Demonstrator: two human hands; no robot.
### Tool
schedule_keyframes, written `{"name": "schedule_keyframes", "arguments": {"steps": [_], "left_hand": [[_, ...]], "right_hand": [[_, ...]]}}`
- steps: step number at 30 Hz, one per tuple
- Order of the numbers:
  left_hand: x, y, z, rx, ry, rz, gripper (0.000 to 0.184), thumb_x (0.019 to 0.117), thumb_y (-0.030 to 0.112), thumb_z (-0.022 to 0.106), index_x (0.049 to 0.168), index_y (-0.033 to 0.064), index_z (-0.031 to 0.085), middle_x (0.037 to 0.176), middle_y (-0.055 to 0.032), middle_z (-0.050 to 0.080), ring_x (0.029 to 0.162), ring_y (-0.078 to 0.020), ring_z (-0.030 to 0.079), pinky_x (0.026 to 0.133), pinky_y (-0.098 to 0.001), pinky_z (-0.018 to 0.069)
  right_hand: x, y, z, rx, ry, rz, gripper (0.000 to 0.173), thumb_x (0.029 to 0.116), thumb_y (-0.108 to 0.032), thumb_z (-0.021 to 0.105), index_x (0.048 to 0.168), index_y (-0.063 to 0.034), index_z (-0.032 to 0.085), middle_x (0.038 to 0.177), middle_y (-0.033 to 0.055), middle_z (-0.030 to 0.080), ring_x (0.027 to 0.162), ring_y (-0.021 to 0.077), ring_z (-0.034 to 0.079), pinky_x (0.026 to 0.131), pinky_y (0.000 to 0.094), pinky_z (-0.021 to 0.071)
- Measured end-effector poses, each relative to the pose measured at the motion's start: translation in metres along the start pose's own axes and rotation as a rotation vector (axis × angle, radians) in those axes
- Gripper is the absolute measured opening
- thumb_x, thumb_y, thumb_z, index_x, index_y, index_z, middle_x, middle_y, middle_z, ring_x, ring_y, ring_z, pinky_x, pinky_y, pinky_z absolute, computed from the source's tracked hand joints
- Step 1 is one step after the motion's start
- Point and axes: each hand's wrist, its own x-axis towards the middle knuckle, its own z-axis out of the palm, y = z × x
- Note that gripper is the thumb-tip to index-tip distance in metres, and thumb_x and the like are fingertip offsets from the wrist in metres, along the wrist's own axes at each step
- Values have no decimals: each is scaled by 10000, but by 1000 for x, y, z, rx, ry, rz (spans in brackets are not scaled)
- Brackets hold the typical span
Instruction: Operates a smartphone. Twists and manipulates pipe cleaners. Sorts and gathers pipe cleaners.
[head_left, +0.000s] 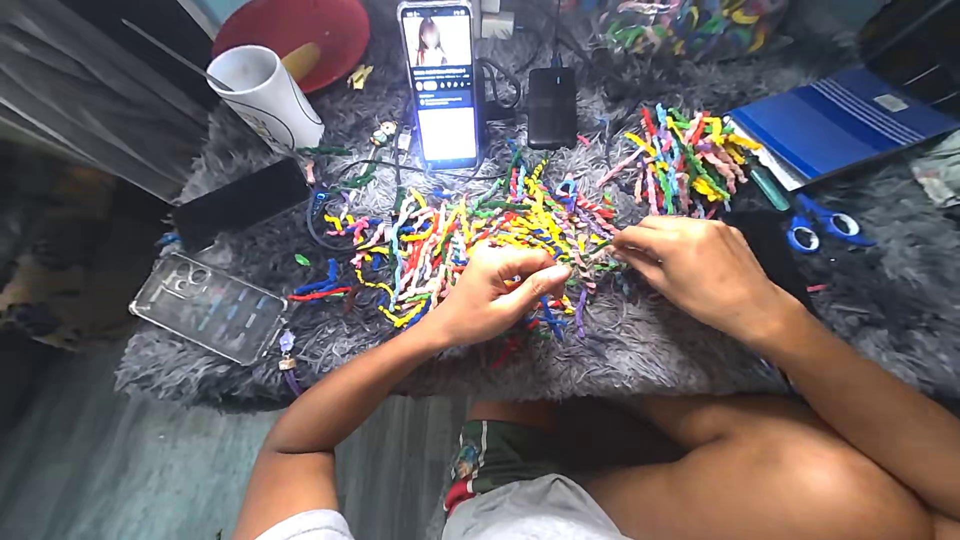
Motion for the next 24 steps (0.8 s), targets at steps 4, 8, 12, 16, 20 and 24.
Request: {"name": "schedule_keyframes", "arguments": {"steps": [4,8,12,16,20,24], "left_hand": [[0,0,2,133,42,22,218,1025,106,548,939,-27,697,846,-27,674,786,-20,626,749,-194,535],[4,1,3,216,78,44,226,982,107,608,1119,-51,692,1066,-104,688,1001,-112,647,916,-278,542],[4,2,4,239,30,46,300,974,131,640,1198,-68,648,1134,-125,691,1081,-130,653,991,-306,526],[-2,-3,8,237,50,180,172,1011,89,585,975,-33,701,898,-70,707,903,-76,637,896,-273,488],[-4,0,5,270,105,305,197,1011,85,578,924,-22,719,892,-70,698,951,-95,631,960,-301,456],[-5,2,-1,290,213,409,250,1043,145,543,906,0,694,890,-52,693,941,-76,625,964,-310,447]], "right_hand": [[0,-15,-10,-113,92,-3,159,983,-34,625,1067,-3,756,934,221,678,834,443,665,602,545,508],[1,-32,-15,-136,177,-85,233,955,46,573,1115,19,740,1004,251,678,918,466,644,678,546,505],[-2,-49,-16,-108,294,-213,202,988,-36,570,1032,-7,765,921,179,710,834,369,649,621,443,481],[-5,-60,-18,-60,341,-279,177,1000,-82,602,989,-10,763,856,149,700,785,312,633,611,396,453],[-6,-61,-17,39,352,-284,193,1011,-139,618,936,-23,752,795,116,691,728,254,634,575,346,445],[-7,-59,-22,184,326,-267,237,1026,-166,592,931,-22,755,755,79,664,709,179,601,599,284,444]]}}
